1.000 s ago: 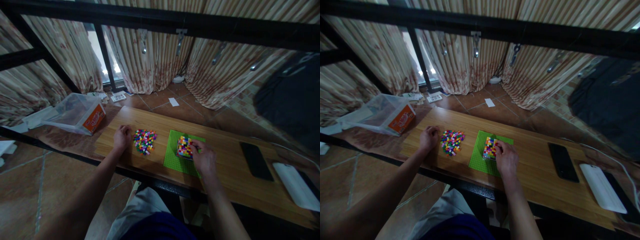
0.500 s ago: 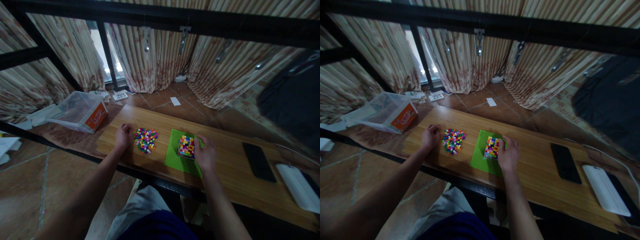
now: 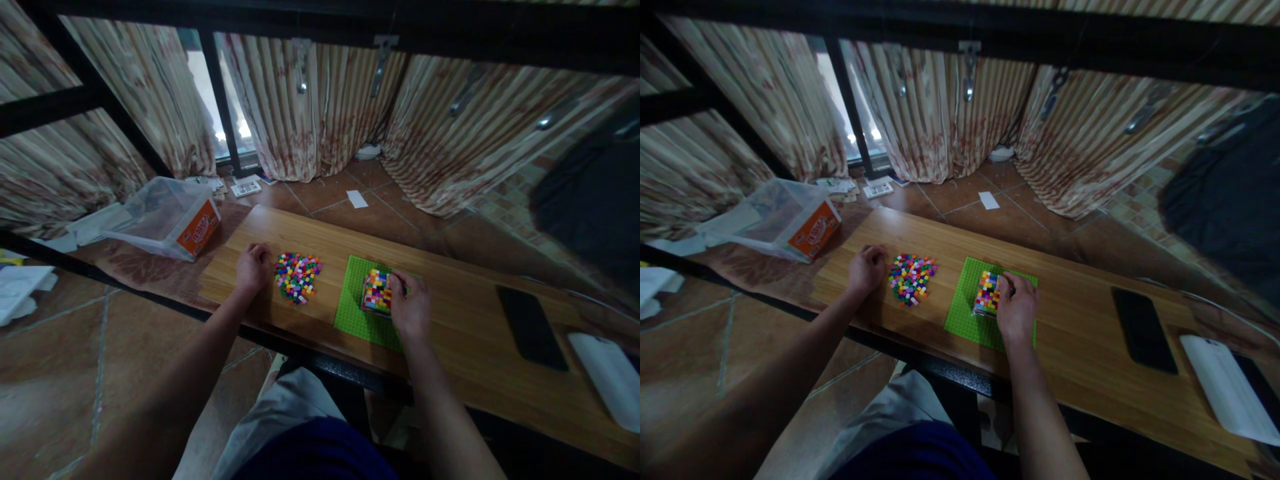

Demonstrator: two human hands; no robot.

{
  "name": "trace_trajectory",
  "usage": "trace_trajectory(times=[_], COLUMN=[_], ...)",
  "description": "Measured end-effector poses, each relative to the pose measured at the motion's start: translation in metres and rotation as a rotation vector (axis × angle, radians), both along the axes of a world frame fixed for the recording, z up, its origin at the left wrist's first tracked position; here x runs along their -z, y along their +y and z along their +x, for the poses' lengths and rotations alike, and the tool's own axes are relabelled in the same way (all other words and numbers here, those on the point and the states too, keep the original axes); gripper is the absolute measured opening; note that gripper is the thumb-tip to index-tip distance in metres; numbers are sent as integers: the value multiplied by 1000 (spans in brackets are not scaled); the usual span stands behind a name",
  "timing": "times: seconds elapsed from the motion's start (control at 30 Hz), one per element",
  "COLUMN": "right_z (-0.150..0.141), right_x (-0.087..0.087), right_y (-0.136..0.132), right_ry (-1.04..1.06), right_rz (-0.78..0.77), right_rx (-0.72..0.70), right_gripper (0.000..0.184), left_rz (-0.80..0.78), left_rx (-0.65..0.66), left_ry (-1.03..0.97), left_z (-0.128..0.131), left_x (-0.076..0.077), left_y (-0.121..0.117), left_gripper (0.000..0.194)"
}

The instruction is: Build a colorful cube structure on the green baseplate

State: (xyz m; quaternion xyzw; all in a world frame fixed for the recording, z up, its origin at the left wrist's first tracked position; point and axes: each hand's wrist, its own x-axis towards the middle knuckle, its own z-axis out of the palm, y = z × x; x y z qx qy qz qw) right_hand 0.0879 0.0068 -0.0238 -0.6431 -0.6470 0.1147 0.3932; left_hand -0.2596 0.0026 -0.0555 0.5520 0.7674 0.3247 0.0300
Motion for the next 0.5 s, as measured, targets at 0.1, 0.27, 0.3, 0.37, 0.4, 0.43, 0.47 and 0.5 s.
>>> trace_trajectory(times=[0.1,0.27,0.3,0.37,0.4,0.43,0.47,0.5], right_z=[-2,3,5,8,8,7,4,-1], right_x=[0,1,0,-5,-9,-14,-20,-26], right_y=[0,1,0,-4,-9,-14,-21,-28], right_ry=[-8,14,22,33,37,44,53,60], right_rz=[6,-30,-28,24,67,116,158,189], right_rx=[-10,-2,15,67,90,109,113,103], right_gripper=[43,46,48,49,49,47,45,42], left_rz=[-4,9,12,18,20,21,21,19], left_rx=[-11,-7,-1,10,13,13,12,10], left_ry=[-5,-9,-13,-21,-26,-29,-30,-29], left_z=[1,1,1,1,1,2,2,2], left_x=[-1,0,0,-1,-1,-1,-2,-2], left_y=[0,0,0,0,0,0,-1,-1], left_gripper=[25,25,25,25,25,25,25,26])
